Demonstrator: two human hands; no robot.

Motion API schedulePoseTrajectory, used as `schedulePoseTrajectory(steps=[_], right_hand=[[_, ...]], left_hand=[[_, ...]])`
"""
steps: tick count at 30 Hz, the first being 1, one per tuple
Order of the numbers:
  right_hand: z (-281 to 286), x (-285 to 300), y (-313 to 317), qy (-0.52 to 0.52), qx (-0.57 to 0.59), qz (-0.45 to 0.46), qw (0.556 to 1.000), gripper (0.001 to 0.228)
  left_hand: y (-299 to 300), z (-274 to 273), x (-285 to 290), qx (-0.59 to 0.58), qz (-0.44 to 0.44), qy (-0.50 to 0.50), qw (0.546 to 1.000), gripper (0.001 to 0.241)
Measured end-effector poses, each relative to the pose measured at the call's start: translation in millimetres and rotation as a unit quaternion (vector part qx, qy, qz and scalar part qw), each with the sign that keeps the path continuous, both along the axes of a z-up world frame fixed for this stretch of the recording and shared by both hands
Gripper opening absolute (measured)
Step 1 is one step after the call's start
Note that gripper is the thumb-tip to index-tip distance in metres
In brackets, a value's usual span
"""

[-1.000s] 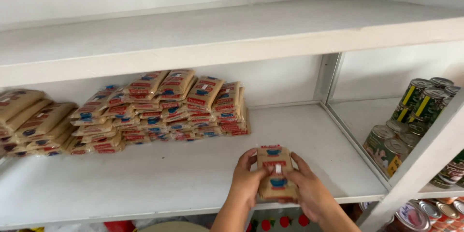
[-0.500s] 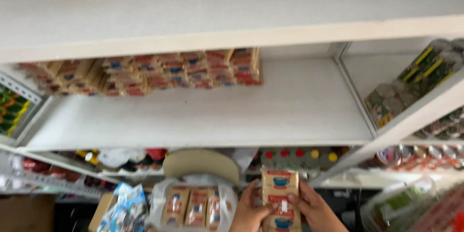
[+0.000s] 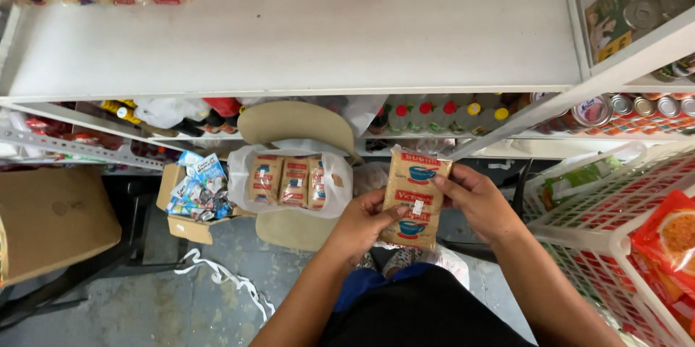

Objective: Organizing and bagging small packets of sugar on a storage shelf.

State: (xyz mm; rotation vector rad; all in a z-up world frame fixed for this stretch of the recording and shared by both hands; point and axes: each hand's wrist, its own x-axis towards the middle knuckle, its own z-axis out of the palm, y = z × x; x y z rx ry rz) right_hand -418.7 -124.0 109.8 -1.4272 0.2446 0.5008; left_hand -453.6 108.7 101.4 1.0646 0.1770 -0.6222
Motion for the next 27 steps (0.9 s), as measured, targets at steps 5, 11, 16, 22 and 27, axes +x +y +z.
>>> schedulePoseTrajectory(steps=[5,11,16,22,27], right_hand=[[-12,2,2,0.024,0.02,0.017,0.999,0.03],[-29,-8,26,0.01,0.021,0.039,0.999,0.03],[-44,-8,65,-0.002,-0.01,-0.002,1.0,0.036],[-27,-18,157,0.078,0.038,-0.014,0.996,0.049],[-56,-23,231,0.124,0.07,-0.038,0.989,0.043]], left_hand=[[2,-3,-11,-0.003,0.015,0.011,1.0,0.037],[19,-29,-28,0.009,0.074,-0.003,0.997,0.035],[46,-29,-24,0.057,0.101,-0.039,0.992,0.034],[109,11,-13,0.5,0.032,-0.222,0.837,0.031],[154,-2,-21,0.551,0.006,-0.428,0.717,0.038]])
